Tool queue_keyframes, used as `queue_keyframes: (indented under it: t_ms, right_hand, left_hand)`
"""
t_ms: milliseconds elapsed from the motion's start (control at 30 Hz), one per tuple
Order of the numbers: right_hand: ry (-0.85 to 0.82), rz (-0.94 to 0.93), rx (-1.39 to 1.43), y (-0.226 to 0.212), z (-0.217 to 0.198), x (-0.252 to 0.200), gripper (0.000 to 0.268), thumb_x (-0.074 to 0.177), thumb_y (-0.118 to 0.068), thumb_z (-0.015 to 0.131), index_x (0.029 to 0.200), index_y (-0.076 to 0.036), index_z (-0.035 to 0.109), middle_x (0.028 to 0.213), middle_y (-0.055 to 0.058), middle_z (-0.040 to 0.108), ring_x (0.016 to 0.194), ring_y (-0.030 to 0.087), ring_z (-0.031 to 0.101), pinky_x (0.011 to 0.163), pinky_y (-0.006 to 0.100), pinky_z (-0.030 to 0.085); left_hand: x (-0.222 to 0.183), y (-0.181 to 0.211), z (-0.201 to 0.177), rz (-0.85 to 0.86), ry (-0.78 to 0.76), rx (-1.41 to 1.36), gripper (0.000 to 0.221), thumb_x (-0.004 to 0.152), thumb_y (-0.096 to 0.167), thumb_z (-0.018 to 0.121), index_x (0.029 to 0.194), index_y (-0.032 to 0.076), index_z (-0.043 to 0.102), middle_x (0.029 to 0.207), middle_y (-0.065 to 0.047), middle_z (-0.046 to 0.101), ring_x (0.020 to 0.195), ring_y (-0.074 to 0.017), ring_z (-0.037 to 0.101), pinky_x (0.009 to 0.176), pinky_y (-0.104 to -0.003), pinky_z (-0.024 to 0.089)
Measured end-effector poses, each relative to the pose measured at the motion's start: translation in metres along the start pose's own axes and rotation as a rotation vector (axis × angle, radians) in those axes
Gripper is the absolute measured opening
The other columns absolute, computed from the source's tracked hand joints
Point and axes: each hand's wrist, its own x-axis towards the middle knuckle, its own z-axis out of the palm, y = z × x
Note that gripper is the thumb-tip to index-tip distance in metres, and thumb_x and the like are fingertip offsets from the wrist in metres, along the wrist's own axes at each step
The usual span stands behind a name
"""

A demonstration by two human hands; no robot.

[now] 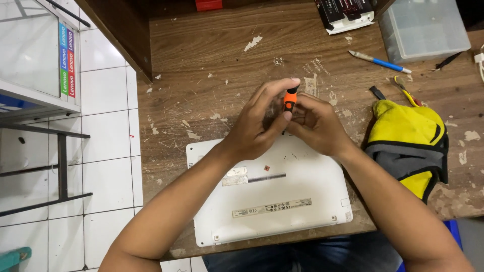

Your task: The person cleans the back of a white laptop with a yellow pouch and then uses a screwdriver to remove the screws from the casing.

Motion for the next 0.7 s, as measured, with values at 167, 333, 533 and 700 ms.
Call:
queue_keyframes:
  t_ms: [167,333,533,700]
  right_hand:
    - [0.107,0.217,0.02,0.016,-0.002,-0.006,0.021,0.09,0.003,0.076,0.104,0.003,0.059,0.087,0.011,0.073,0.084,0.014,0.074,0.073,0.03,0.063]
    - [-0.03,0.196,-0.081,-0.023,-0.002,0.008,0.008,0.101,0.003,0.057,0.096,0.002,0.063,0.078,0.012,0.071,0.079,0.015,0.069,0.072,0.036,0.061]
    - [0.005,0.269,-0.016,-0.007,-0.003,0.001,0.009,0.095,0.003,0.068,0.103,0.002,0.064,0.081,0.011,0.071,0.08,0.015,0.069,0.073,0.035,0.062]
    - [0.061,0.265,0.007,0.006,-0.003,-0.004,0.021,0.09,0.003,0.078,0.096,0.0,0.059,0.078,0.008,0.069,0.076,0.011,0.068,0.067,0.026,0.059]
  left_hand:
    - [0.0,0.001,-0.001,-0.026,-0.004,0.033,0.045,0.11,0.026,0.054,0.151,0.01,0.047,0.145,-0.008,0.056,0.133,-0.0248,0.057,0.114,-0.042,0.045]
    - [-0.006,-0.015,0.003,-0.053,-0.001,0.03,0.048,0.111,0.029,0.053,0.154,0.012,0.044,0.144,-0.007,0.056,0.126,-0.0223,0.059,0.108,-0.042,0.048]
    - [-0.004,-0.005,0.001,-0.075,-0.011,0.027,0.048,0.111,0.031,0.052,0.154,0.014,0.043,0.144,-0.007,0.055,0.126,-0.0237,0.06,0.107,-0.042,0.048]
    - [-0.002,-0.001,-0.001,-0.089,-0.013,0.029,0.048,0.111,0.033,0.052,0.155,0.015,0.043,0.144,-0.007,0.055,0.127,-0.0241,0.06,0.107,-0.043,0.049]
